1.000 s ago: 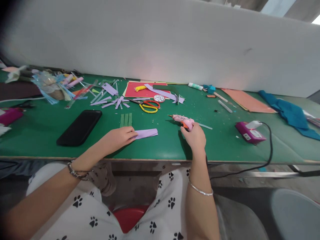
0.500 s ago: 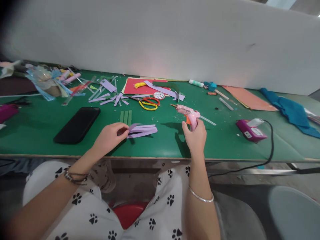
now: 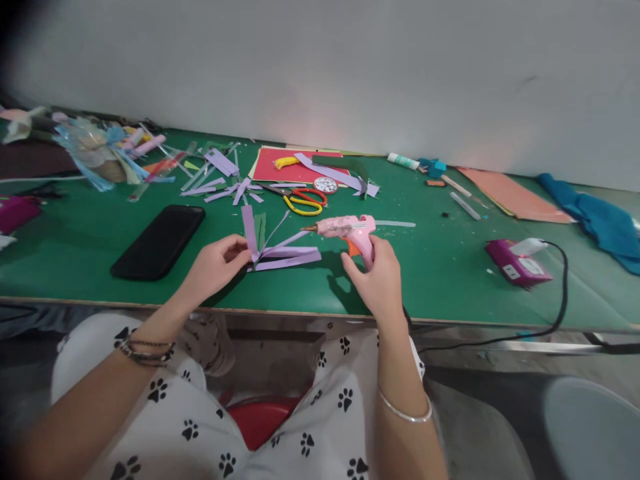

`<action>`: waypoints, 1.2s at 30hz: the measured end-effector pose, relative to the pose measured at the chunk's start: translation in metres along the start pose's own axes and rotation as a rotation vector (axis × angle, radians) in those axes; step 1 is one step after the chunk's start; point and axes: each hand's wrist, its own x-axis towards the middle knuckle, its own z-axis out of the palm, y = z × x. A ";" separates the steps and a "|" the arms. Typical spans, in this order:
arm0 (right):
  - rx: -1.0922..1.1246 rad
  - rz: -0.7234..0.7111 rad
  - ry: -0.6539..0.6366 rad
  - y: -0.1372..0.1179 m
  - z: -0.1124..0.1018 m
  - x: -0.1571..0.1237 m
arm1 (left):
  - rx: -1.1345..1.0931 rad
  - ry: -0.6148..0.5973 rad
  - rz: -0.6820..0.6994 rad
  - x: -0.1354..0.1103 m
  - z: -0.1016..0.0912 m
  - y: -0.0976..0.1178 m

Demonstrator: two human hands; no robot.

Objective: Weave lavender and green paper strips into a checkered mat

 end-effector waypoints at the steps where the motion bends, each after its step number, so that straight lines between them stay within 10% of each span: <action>1: 0.002 -0.036 -0.023 -0.002 0.001 -0.002 | 0.011 0.007 0.013 0.000 0.000 -0.001; 14: -0.126 -0.237 -0.143 -0.024 0.015 -0.020 | 0.089 0.068 0.057 0.001 0.001 -0.007; 36: -0.258 -0.517 0.121 -0.034 0.031 -0.028 | 0.040 0.083 0.017 0.004 -0.001 -0.011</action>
